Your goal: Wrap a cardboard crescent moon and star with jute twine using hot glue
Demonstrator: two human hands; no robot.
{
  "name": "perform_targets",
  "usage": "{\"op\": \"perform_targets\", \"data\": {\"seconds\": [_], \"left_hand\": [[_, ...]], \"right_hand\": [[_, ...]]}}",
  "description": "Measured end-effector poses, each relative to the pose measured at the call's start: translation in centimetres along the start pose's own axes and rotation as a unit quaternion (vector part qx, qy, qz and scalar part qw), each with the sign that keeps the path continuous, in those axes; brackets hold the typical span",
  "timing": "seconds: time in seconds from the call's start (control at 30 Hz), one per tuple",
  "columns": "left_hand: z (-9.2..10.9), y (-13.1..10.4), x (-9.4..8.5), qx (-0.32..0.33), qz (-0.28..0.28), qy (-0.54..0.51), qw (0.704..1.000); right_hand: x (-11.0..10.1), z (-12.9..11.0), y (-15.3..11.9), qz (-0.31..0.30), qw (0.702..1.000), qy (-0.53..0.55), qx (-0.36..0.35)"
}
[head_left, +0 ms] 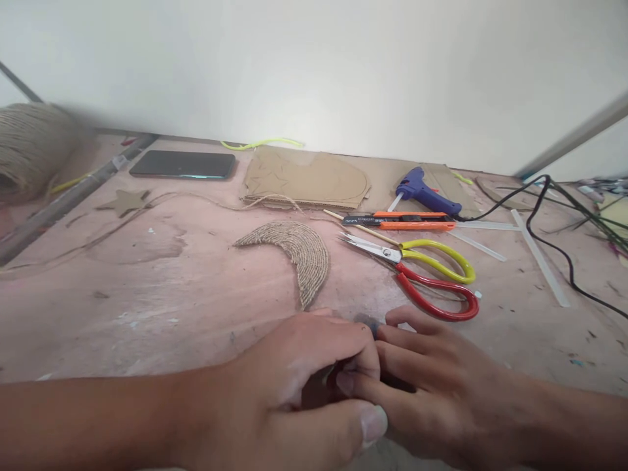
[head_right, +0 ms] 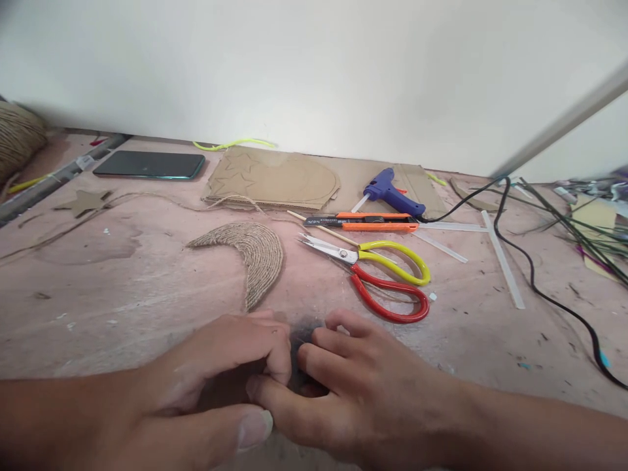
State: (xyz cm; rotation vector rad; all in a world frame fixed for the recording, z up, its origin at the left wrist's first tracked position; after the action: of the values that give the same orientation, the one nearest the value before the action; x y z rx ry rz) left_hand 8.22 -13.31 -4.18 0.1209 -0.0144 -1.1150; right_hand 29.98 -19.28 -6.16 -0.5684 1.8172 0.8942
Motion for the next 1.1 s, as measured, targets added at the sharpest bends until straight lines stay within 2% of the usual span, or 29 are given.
{"op": "perform_targets", "data": {"seconds": [0.8, 1.1], "left_hand": [[0.08, 0.15, -0.32, 0.0, -0.014, 0.05, 0.999], [0.03, -0.06, -0.22, 0.006, -0.015, 0.037, 0.999]], "right_hand": [[0.23, -0.13, -0.03, -0.01, 1.0, -0.012, 0.004], [0.07, -0.07, 0.05, 0.008, 1.0, -0.026, 0.0]]}}
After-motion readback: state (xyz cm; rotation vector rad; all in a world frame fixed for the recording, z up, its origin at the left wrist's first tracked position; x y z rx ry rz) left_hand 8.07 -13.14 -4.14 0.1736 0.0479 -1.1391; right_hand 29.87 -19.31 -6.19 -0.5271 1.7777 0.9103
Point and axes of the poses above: each hand's wrist, its own y-axis towards the middle knuckle, its own x-axis out of the palm, z = x × y, the point moved 2 cm from there along y, towards the middle knuckle, and after that the axes turned 9 degrees about x, right-handed, at the moved point
